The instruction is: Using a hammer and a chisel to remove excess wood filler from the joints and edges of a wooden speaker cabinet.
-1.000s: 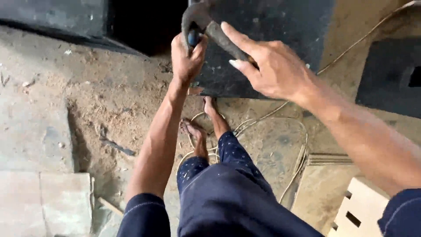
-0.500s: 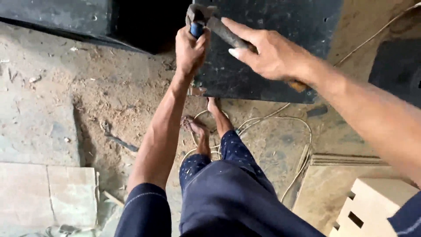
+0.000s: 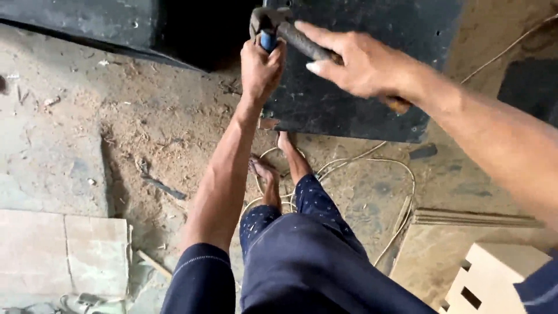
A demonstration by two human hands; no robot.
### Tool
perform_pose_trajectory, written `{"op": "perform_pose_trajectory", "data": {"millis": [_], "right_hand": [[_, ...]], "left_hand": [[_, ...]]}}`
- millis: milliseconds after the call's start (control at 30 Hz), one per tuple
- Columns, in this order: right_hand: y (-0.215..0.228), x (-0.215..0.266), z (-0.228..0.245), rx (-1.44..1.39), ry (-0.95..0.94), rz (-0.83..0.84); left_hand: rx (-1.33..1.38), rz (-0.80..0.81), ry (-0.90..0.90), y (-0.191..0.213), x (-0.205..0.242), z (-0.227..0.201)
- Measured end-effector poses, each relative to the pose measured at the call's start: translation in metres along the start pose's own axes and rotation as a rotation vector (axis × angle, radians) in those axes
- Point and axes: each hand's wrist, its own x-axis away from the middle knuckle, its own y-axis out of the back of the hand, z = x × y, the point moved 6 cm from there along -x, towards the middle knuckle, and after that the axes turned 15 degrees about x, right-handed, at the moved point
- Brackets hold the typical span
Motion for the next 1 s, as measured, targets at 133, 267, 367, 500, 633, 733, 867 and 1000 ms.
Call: {"op": "perform_pose_trajectory", "data": {"millis": [133, 267, 367, 500, 633, 733, 867, 1000], "right_hand": [[0.016, -0.001, -0.014, -0.009, -0.011, 0.022], [0.014, -0.002, -0.003, -0.152, 0.09, -0.145], [0.013, 0.003, -0.01, -0.153, 0.009, 0.021], [0.015, -0.01, -0.013, -0.202, 0.202, -0.346], [0.017, -0.013, -0.012, -0.027, 0.002, 0.016], [0.018, -0.024, -0.01, -0.277, 0.128, -0.078], [0.016, -0.025, -0.01, -0.151, 0.034, 0.036], [0.016, -0.032, -0.028, -0.238, 0.047, -0.134]], "left_hand": [[-0.028, -0.041, 0.051, -0.004, 0.0, 0.004], [-0.083, -0.053, 0.058, 0.006, 0.002, 0.006], [-0.065, -0.048, 0.043, 0.002, 0.0, 0.0], [-0.124, -0.085, 0.075, 0.005, -0.003, 0.0], [-0.077, -0.1, 0.15, -0.001, -0.004, 0.001], [-0.087, -0.123, 0.137, 0.004, 0.001, -0.004], [-0.15, -0.133, 0.254, 0.004, -0.007, 0.003], [-0.265, -0.17, 0.33, 0.004, -0.01, 0.001]]}}
